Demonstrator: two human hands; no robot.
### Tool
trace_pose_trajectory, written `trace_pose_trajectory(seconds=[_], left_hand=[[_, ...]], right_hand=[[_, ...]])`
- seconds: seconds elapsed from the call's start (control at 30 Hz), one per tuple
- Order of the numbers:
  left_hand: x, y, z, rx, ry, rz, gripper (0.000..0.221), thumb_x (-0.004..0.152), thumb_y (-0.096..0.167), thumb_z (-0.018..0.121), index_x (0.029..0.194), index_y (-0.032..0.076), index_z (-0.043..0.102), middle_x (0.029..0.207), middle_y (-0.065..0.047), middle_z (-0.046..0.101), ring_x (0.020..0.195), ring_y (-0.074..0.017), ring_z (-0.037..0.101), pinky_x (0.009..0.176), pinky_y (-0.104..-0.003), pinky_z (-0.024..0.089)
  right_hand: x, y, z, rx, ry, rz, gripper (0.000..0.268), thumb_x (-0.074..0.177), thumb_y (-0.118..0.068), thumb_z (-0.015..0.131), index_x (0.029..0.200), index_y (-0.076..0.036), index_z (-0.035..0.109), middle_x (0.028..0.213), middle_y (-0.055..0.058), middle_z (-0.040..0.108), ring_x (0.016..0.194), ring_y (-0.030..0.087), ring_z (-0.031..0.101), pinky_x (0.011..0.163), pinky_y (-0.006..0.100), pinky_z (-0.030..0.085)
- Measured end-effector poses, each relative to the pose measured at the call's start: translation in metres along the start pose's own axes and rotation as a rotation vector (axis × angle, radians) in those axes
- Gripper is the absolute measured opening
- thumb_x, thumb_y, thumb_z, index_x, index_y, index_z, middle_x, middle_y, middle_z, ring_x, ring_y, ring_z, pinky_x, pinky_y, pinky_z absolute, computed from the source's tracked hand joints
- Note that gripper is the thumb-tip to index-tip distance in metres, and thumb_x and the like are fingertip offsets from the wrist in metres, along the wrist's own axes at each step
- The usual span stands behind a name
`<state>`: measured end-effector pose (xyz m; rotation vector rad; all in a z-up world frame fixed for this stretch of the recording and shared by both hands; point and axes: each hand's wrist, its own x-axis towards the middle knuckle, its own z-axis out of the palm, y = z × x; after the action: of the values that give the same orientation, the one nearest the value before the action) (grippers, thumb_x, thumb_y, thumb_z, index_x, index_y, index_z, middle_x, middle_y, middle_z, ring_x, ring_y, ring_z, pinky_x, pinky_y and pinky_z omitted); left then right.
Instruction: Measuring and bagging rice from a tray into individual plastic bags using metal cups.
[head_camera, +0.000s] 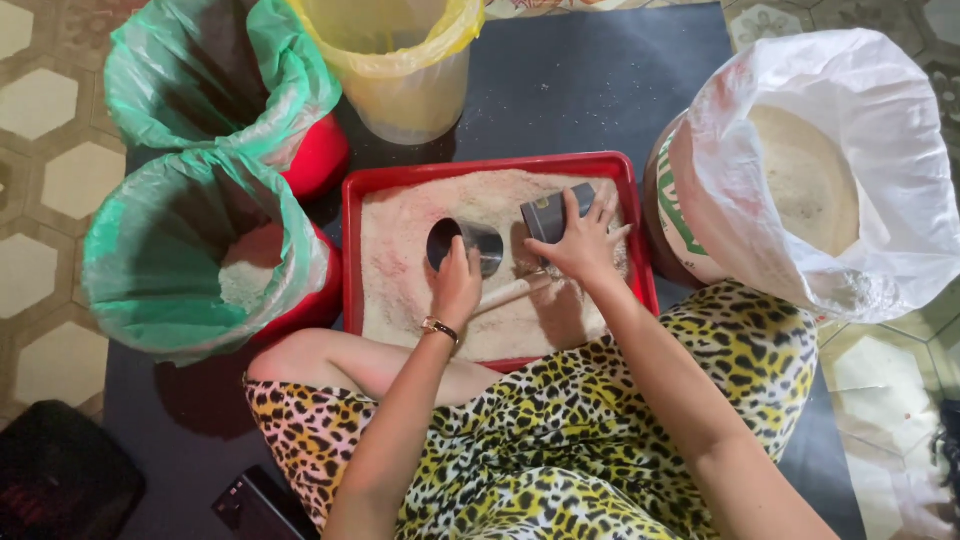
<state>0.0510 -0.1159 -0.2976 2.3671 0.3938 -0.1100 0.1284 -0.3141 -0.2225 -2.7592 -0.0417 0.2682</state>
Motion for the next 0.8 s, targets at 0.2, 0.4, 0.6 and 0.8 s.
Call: trace_pose_trajectory(seconds=[0.2, 0.4, 0.6, 0.8], left_hand=[[0.011, -0.024, 0.045, 0.061, 0.124, 0.148, 0.037, 0.106, 0.035, 0.053, 0.138, 0.018, 0.049, 0.129, -0.003, 0.066, 0.119, -0.0257, 0.063, 0.119, -0.064, 0.024], [-0.01, 0.013, 0.003, 0.038, 0.174, 0.235, 0.028, 0.107, 0.025, 0.05, 0.133, 0.016, 0.052, 0.116, -0.006, 0.064, 0.113, -0.0278, 0.062, 0.113, -0.053, 0.036], [-0.01, 0.034, -0.014, 0.42, 0.212, 0.467, 0.027, 0.107, 0.02, 0.039, 0.125, 0.028, 0.057, 0.099, 0.003, 0.056, 0.102, -0.0198, 0.053, 0.097, -0.037, 0.043], [-0.01, 0.036, 0.009, 0.487, 0.332, 0.644, 0.013, 0.1, 0.022, 0.052, 0.108, 0.026, 0.061, 0.09, 0.0, 0.055, 0.09, -0.0227, 0.053, 0.08, -0.038, 0.042]], right_hand=[[0.015, 0.015, 0.023, 0.213, -0.076, 0.021, 0.113, 0.056, -0.076, 0.087, 0.148, -0.031, 0.039, 0.154, 0.024, 0.021, 0.135, 0.05, 0.037, 0.098, 0.069, 0.042], [0.045, 0.04, 0.05, 0.511, -0.098, 0.198, 0.107, 0.05, -0.068, 0.096, 0.142, -0.038, 0.05, 0.15, 0.016, 0.031, 0.138, 0.041, 0.043, 0.113, 0.051, 0.039], [0.014, 0.017, -0.028, 0.613, 0.116, 0.151, 0.098, 0.055, -0.048, 0.098, 0.139, -0.028, 0.052, 0.15, 0.022, 0.031, 0.133, 0.051, 0.042, 0.116, 0.053, 0.032], [-0.011, -0.005, -0.06, 0.703, 0.35, -0.121, 0.094, 0.058, -0.036, 0.099, 0.138, -0.023, 0.051, 0.15, 0.022, 0.028, 0.134, 0.05, 0.04, 0.118, 0.054, 0.029]])
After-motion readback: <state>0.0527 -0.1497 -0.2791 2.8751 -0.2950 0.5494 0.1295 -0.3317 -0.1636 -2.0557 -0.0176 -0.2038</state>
